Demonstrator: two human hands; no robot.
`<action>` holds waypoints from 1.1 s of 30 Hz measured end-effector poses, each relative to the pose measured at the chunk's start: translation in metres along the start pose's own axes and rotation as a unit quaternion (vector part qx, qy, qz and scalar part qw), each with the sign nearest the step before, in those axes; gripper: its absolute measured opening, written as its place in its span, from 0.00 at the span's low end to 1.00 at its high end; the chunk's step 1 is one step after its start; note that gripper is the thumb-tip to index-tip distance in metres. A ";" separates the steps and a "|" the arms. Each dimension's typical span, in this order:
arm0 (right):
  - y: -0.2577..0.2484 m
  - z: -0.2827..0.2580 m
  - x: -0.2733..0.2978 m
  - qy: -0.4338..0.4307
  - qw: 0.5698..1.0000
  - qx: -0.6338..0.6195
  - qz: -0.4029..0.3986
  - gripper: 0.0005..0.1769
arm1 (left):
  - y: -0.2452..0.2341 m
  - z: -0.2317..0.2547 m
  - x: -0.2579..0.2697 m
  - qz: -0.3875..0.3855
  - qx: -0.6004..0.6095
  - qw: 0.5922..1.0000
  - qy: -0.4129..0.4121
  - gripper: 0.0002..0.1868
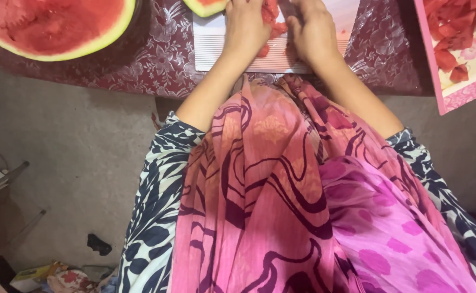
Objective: The recorder uses a knife to cut and prepare pieces of watermelon on a table.
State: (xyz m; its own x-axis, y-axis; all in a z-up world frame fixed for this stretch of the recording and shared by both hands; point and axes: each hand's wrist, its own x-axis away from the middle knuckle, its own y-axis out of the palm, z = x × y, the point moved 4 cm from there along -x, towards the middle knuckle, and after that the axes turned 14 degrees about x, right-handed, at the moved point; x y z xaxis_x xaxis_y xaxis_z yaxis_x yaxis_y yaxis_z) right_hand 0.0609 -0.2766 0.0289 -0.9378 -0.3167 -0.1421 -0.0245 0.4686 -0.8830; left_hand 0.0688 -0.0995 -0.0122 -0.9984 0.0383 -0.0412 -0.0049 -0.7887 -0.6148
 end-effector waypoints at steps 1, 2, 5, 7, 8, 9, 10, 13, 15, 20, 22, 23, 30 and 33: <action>0.000 0.001 0.002 0.004 1.000 -0.006 0.011 0.16 | 0.000 -0.001 -0.001 0.001 0.017 1.000 -0.001 0.24; 0.001 0.002 0.003 0.007 1.000 -0.013 0.021 0.15 | 0.000 -0.001 -0.001 0.002 0.035 0.999 -0.002 0.22; 0.013 0.015 0.000 0.058 0.998 -0.006 -0.007 0.13 | 0.012 -0.007 -0.008 -0.006 0.065 0.998 -0.008 0.24; 0.023 0.019 -0.003 0.088 0.994 -0.052 -0.044 0.13 | 0.020 -0.004 -0.008 -0.055 0.127 0.988 -0.070 0.20; 0.030 0.022 -0.005 0.116 0.985 -0.099 -0.081 0.14 | 0.027 -0.003 -0.007 -0.103 0.186 0.968 -0.131 0.17; 0.031 0.022 -0.006 0.116 0.985 -0.098 -0.078 0.14 | 0.026 -0.001 -0.005 -0.102 0.186 0.969 -0.128 0.17; 0.031 0.021 -0.008 0.096 0.979 -0.166 -0.061 0.14 | 0.018 0.007 -0.006 -0.012 0.187 0.981 -0.049 0.21; 0.021 0.010 -0.008 0.124 0.934 -0.328 -0.068 0.15 | 0.003 0.023 -0.002 0.080 0.200 0.975 0.049 0.25; 0.013 0.003 -0.004 0.172 0.887 -0.420 -0.089 0.16 | -0.001 0.031 0.002 0.079 0.216 0.971 0.065 0.25; -0.032 -0.001 0.000 0.127 0.930 -0.345 0.001 0.10 | 0.010 0.053 -0.006 -0.008 0.261 0.965 0.027 0.21; -0.033 0.022 0.017 0.157 0.930 -0.331 0.024 0.06 | 0.019 0.068 -0.006 -0.042 0.262 0.964 0.015 0.21; -0.037 0.037 0.020 0.174 0.932 -0.316 0.040 0.04 | 0.024 0.077 -0.012 -0.062 0.262 0.963 0.002 0.21; -0.103 0.098 0.039 0.209 0.832 -0.512 0.040 0.06 | 0.071 0.162 -0.028 -0.070 0.276 0.956 0.078 0.26; -0.115 0.157 0.065 0.228 0.772 -0.589 0.076 0.09 | 0.121 0.194 -0.028 -0.067 0.249 0.957 0.130 0.27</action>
State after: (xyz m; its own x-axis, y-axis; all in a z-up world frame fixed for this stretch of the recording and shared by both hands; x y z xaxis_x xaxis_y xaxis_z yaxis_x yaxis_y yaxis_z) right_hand 0.0571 -0.4802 0.0511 -0.9786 0.0125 0.2054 0.0515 0.9812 0.1859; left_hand 0.0848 -0.3151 0.0675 -0.9396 0.2593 -0.2233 -0.2218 -0.9584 -0.1797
